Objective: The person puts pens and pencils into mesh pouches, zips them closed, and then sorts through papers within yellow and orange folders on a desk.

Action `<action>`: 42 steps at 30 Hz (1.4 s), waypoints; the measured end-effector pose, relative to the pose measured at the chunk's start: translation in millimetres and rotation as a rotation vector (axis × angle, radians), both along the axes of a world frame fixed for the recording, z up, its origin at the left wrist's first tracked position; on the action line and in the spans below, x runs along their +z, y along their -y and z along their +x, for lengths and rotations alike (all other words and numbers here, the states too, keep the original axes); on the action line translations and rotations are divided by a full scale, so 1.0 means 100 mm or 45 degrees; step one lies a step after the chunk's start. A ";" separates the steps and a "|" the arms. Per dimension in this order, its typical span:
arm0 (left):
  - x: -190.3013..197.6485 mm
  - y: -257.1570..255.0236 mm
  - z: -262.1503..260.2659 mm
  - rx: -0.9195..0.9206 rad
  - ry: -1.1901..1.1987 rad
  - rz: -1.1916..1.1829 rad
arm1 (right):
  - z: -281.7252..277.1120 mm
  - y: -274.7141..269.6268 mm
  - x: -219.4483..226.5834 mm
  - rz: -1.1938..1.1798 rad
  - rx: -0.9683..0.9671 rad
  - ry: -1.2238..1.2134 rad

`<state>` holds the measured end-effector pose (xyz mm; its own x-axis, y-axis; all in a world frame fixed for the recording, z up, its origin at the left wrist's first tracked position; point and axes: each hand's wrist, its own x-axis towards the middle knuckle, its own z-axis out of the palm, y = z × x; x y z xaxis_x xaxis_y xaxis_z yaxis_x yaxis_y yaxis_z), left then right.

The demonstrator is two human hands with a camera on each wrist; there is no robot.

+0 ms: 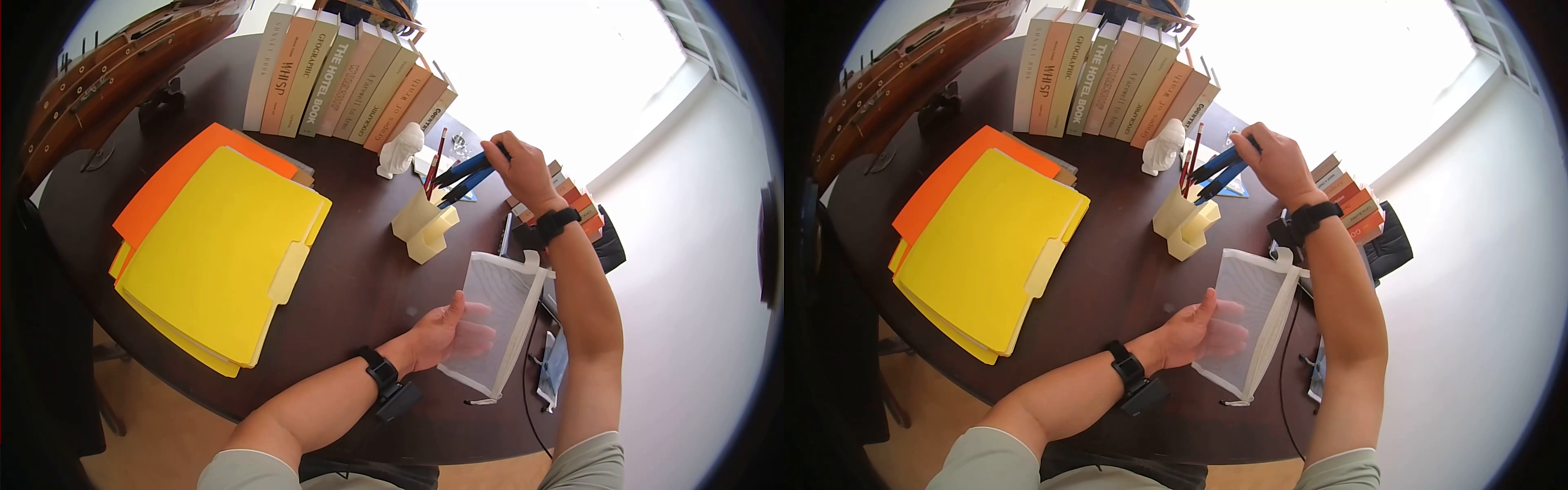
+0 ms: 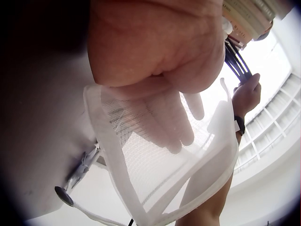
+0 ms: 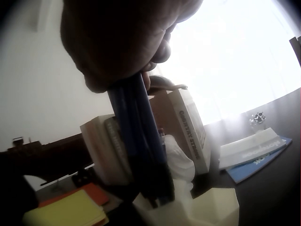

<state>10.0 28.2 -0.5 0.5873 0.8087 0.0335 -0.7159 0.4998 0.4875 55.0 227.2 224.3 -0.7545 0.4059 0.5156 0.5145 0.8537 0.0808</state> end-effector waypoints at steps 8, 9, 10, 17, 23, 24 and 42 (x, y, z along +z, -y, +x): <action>0.02 0.02 -0.01 0.000 -0.023 0.026 | 0.38 0.08 0.14 0.086 -0.132 -0.203; 0.03 0.02 -0.01 0.001 -0.026 0.030 | 0.44 0.09 0.13 0.077 -0.157 -0.245; 0.03 0.02 -0.02 -0.007 -0.038 0.031 | 0.51 0.12 0.14 0.047 -0.230 -0.268; 0.07 0.05 -0.02 -0.145 -0.069 0.066 | 1.13 0.19 -0.20 -0.434 -0.401 -0.022; 0.06 0.06 -0.03 -0.192 -0.108 0.117 | 1.36 0.39 -1.00 -1.099 -0.485 0.264; 0.06 0.06 -0.03 -0.195 -0.114 0.109 | 1.38 0.39 -1.08 -1.298 -0.598 0.360; 0.08 0.02 0.04 0.083 -0.307 -0.217 | 1.51 0.48 -1.77 -1.252 -0.283 -0.030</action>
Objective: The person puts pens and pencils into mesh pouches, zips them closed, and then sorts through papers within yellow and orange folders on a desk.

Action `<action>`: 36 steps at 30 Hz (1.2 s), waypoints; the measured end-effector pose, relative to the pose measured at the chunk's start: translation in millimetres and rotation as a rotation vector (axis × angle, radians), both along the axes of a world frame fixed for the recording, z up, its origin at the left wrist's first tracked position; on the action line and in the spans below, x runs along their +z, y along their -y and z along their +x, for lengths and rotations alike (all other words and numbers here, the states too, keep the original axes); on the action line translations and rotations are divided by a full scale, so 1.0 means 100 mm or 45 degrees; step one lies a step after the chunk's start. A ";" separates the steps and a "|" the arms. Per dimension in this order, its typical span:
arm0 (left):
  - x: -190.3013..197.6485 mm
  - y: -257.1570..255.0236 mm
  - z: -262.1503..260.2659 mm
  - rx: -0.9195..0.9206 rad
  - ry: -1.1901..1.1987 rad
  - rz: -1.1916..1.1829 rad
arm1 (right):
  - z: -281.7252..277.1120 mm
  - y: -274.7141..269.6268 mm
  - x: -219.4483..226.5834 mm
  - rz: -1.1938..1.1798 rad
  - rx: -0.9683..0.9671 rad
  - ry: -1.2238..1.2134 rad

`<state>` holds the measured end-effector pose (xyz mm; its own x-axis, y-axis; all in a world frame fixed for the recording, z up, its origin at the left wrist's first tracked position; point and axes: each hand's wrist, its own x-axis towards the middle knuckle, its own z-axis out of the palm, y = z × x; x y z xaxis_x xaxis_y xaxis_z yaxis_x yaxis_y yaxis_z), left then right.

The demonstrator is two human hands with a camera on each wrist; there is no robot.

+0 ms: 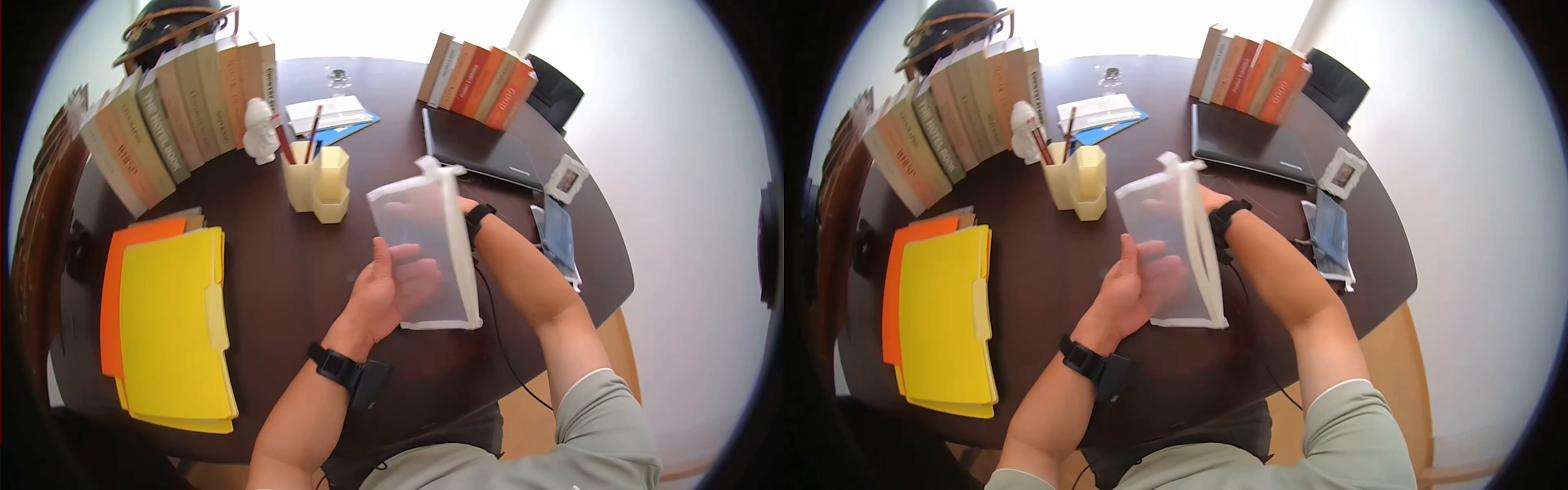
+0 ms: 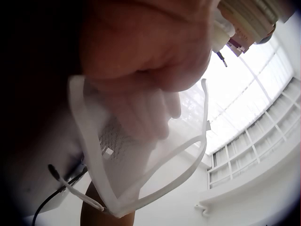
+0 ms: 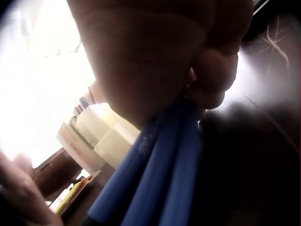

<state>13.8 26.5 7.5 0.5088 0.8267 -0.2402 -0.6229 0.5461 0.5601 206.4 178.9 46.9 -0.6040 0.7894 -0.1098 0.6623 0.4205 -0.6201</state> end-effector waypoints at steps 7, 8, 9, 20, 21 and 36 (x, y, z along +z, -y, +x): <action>0.01 0.02 0.07 0.156 -0.089 -0.062 | 0.09 -0.10 -0.40 0.262 -0.111 -0.255; -0.02 0.01 0.07 0.180 -0.081 -0.083 | 0.07 -0.03 -0.34 0.329 -0.066 -0.260; -0.05 -0.02 0.07 0.210 -0.070 -0.102 | 0.04 0.03 -0.26 0.398 -0.015 -0.260; 0.00 0.03 0.06 0.280 0.005 -0.059 | -0.01 0.12 -0.47 0.499 -0.326 -0.338; -0.03 0.01 0.05 0.237 0.040 -0.054 | -0.01 0.12 -0.49 0.519 -0.371 -0.367; 0.08 0.08 0.00 -0.065 0.111 0.041 | 0.00 0.15 -0.60 0.324 -0.605 -0.664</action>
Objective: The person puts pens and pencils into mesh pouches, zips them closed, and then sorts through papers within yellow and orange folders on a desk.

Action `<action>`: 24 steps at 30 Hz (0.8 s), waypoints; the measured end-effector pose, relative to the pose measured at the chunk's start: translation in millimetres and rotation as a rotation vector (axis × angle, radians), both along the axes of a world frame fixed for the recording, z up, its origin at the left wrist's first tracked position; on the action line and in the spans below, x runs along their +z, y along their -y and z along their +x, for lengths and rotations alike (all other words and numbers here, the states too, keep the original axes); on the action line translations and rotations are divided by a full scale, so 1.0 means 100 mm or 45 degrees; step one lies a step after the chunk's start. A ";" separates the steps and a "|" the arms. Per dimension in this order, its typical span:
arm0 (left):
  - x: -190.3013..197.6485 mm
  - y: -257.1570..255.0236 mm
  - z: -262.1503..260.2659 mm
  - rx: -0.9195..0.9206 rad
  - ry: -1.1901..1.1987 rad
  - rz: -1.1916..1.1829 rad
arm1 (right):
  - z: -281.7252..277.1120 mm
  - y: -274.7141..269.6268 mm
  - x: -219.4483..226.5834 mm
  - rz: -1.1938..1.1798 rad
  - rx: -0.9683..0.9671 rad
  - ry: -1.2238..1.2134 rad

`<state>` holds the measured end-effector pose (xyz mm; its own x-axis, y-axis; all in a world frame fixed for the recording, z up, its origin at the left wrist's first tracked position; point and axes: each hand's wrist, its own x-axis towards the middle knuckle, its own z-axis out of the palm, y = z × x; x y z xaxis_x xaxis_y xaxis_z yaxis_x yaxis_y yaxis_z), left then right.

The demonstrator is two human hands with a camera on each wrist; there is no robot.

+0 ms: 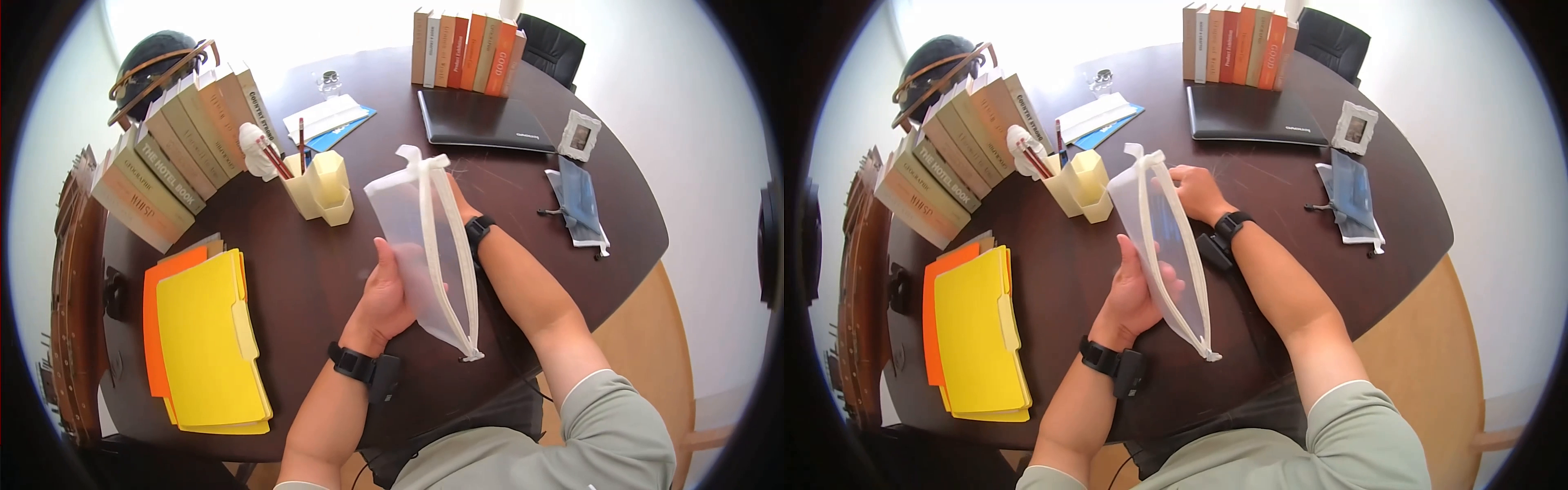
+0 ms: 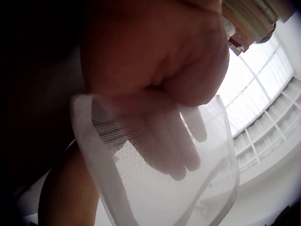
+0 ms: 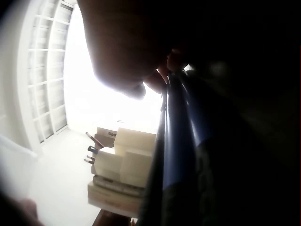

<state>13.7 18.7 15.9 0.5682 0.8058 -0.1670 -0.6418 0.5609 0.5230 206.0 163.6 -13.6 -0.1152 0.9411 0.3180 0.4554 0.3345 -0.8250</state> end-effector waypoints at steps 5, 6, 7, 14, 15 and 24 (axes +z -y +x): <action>-0.02 -0.01 -0.02 -0.053 0.053 0.065 | 0.04 0.01 -0.02 0.024 -0.065 -0.087; -0.03 -0.01 -0.02 -0.055 0.047 0.076 | 0.05 0.00 -0.06 0.025 -0.076 -0.147; -0.04 -0.02 -0.02 -0.056 0.042 0.087 | 0.08 -0.06 -0.10 0.027 -0.064 -0.208; -0.04 -0.01 -0.03 -0.051 0.052 0.103 | -0.19 -0.17 0.34 0.202 0.116 -0.245; -0.01 0.01 -0.03 -0.058 0.048 0.095 | -0.32 -0.10 0.58 0.267 0.112 -0.103; -0.04 0.00 -0.07 -0.171 0.143 0.173 | -1.15 -0.42 0.97 0.505 0.116 0.458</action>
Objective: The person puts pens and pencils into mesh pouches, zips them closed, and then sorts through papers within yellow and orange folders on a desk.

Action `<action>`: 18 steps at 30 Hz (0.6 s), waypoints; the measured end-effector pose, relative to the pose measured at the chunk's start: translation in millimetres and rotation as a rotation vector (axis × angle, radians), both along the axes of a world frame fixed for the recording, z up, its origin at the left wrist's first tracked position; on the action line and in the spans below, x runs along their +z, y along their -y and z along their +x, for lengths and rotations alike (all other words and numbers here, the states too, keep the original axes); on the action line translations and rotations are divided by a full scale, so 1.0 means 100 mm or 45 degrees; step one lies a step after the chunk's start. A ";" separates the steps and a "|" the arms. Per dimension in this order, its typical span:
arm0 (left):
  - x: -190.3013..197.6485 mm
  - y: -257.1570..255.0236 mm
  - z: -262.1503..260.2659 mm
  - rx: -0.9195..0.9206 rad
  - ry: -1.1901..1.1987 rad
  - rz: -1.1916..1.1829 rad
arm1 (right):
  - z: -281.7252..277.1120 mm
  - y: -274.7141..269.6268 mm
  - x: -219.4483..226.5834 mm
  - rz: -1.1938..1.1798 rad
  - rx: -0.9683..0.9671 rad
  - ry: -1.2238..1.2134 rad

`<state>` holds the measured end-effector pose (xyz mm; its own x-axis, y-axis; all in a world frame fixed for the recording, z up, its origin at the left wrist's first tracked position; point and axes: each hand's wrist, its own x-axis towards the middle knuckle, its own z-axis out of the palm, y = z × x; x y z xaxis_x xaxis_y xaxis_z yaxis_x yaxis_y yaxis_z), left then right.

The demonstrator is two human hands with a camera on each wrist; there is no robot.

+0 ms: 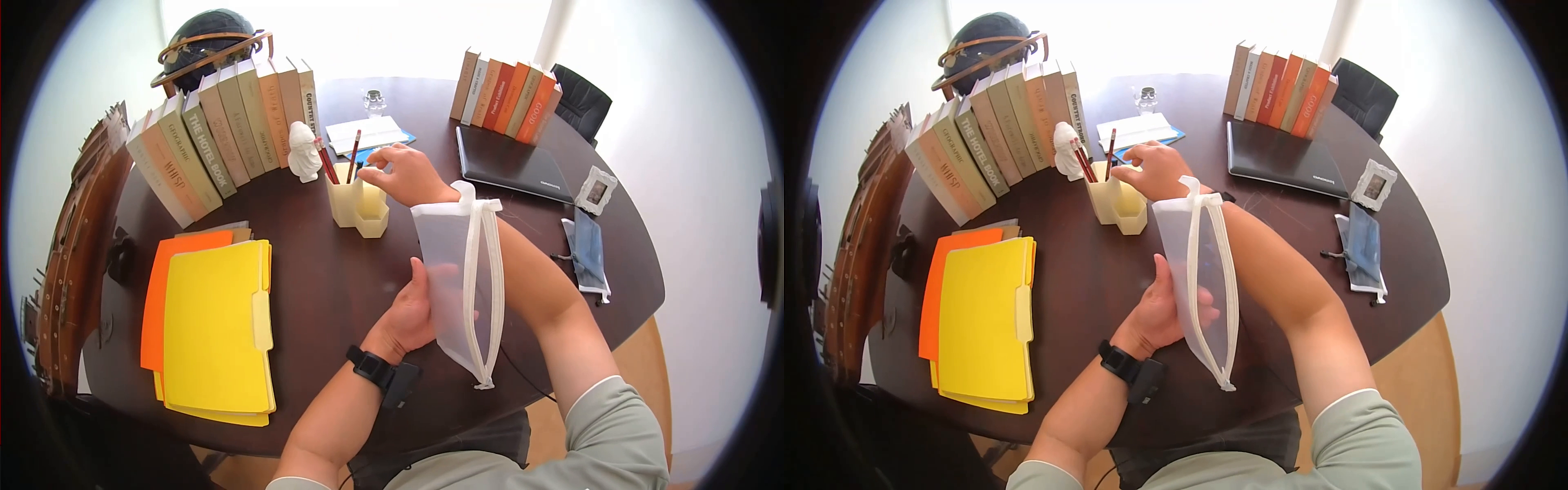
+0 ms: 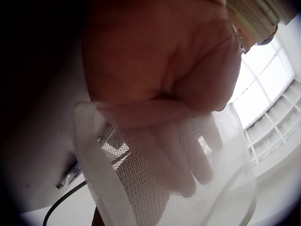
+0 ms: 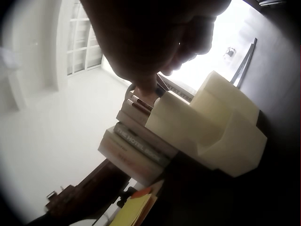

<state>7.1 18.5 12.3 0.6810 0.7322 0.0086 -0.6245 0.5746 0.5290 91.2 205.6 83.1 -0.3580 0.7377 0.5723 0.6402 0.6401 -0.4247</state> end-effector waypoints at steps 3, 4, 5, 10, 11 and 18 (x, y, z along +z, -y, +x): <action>-0.02 -0.01 0.01 0.002 0.010 0.014 | -0.09 -0.02 0.07 -0.132 0.012 0.023; -0.04 -0.02 0.02 0.011 0.013 -0.008 | -0.10 -0.03 0.09 -0.175 0.027 0.010; -0.06 -0.03 0.03 0.018 0.016 -0.032 | -0.12 -0.04 0.09 -0.220 0.039 -0.004; -0.05 -0.01 0.02 0.030 -0.030 0.006 | -0.15 0.02 0.16 -0.224 -0.020 -0.094; -0.05 -0.01 0.02 0.030 -0.032 0.005 | -0.16 0.04 0.19 -0.252 -0.036 -0.087; -0.03 -0.01 0.01 -0.005 0.007 -0.005 | -0.26 0.01 0.24 -0.327 -0.115 0.092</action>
<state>7.8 19.5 9.4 0.6836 0.7298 0.0097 -0.6255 0.5790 0.5230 65.0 204.8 107.2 -0.3173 0.8861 0.3378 0.7242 0.4564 -0.5169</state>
